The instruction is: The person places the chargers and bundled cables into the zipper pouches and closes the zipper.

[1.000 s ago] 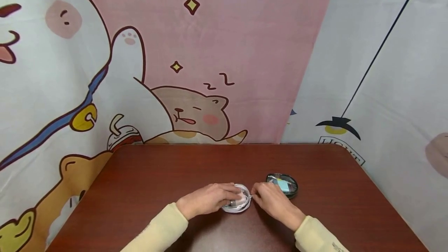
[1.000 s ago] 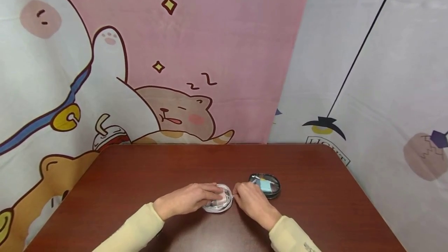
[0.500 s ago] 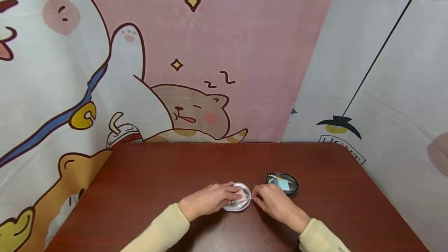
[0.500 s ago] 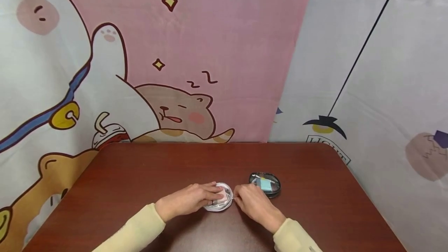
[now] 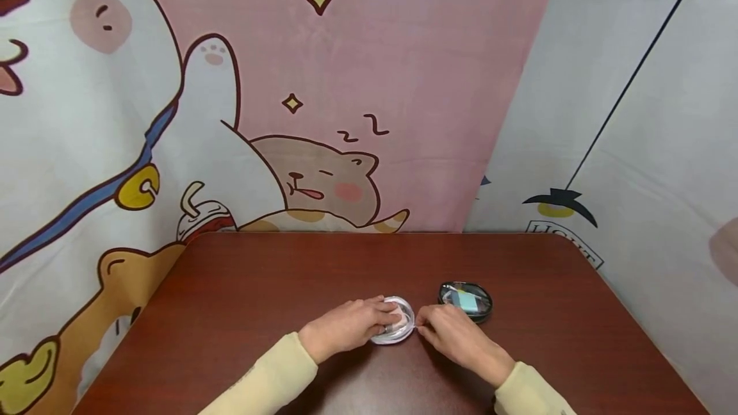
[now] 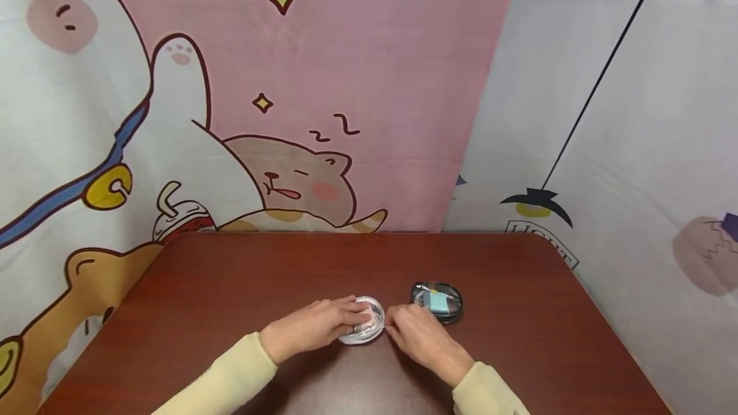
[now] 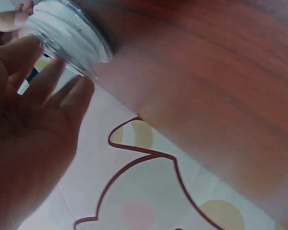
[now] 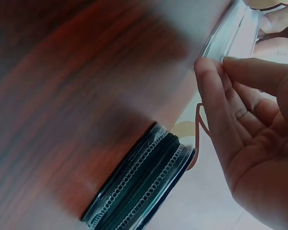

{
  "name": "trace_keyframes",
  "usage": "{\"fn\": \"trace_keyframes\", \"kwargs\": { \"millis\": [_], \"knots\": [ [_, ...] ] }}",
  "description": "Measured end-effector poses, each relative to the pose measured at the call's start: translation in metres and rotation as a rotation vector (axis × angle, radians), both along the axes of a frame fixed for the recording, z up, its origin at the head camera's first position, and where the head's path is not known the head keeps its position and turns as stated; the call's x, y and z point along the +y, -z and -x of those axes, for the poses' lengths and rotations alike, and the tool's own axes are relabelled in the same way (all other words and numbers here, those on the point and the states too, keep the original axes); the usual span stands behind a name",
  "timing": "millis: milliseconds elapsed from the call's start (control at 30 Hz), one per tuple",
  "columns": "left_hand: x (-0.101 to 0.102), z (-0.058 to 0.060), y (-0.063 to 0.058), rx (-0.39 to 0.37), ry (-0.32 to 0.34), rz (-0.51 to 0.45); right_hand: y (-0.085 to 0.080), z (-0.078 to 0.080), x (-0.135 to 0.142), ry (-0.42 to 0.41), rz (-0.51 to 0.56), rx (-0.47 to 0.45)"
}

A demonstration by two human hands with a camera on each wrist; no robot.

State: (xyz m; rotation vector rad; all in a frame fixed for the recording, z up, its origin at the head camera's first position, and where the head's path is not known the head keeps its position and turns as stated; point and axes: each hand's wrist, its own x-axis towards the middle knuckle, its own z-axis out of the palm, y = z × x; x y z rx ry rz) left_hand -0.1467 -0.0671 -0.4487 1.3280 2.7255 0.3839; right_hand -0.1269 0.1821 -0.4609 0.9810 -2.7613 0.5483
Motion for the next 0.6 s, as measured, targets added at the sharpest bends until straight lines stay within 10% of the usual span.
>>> {"fn": "trace_keyframes", "kwargs": {
  "millis": [367, 600],
  "knots": [
    [0.011, -0.001, -0.004, 0.342, 0.047, 0.092, 0.006, 0.01, -0.007, 0.103, 0.008, 0.107],
    [0.0, 0.015, -0.002, 0.134, 0.167, 0.015, 0.004, 0.013, -0.007, 0.107, -0.007, 0.095]
  ]
}}
